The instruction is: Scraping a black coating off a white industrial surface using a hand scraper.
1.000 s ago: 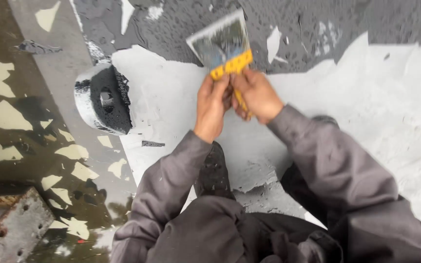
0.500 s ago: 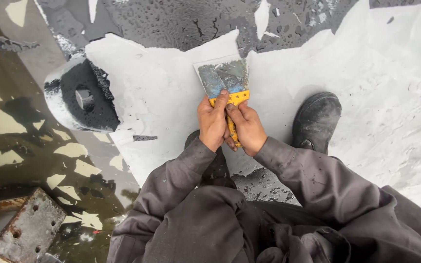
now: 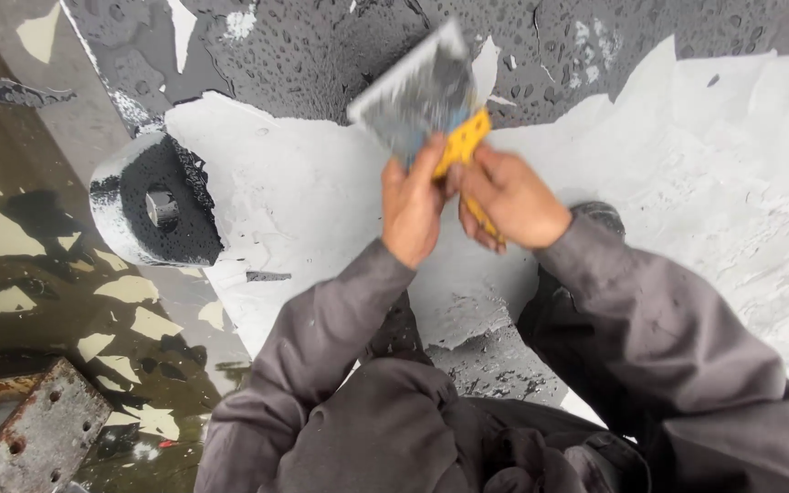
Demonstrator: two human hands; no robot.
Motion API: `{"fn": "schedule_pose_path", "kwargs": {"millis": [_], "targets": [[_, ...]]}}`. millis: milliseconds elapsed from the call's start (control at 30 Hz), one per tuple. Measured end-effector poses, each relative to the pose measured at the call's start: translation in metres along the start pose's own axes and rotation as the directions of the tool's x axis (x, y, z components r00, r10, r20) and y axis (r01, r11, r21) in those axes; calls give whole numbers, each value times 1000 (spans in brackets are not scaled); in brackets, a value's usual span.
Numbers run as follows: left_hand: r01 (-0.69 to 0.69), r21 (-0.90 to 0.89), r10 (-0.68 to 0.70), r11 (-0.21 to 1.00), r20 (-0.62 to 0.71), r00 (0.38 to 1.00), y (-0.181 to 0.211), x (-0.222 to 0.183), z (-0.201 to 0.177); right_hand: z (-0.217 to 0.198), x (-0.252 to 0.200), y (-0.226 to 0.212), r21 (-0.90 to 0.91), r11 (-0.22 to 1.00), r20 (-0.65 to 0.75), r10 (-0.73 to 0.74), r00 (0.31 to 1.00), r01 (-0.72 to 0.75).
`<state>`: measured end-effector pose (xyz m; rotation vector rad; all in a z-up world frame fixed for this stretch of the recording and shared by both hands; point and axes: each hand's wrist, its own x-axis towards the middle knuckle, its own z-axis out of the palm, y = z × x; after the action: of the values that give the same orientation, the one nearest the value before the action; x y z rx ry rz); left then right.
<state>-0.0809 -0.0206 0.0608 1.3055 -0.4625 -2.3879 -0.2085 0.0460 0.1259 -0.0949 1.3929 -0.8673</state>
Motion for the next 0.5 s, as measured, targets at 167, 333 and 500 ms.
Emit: {"fn": "schedule_pose_path", "kwargs": {"millis": [167,333,500], "targets": [[99,20,-97,995,-82,992,7,-51,-88,28,-16,26,-210,963,68,189,980,-171],[-383,652,425,654,102,899,92,-77,-95,56,-25,25,-407,907,149,182,972,-108],[-544,820,365,177,459,810,122,-85,-81,78,-40,13,-538,839,251,247,936,-77]]}}
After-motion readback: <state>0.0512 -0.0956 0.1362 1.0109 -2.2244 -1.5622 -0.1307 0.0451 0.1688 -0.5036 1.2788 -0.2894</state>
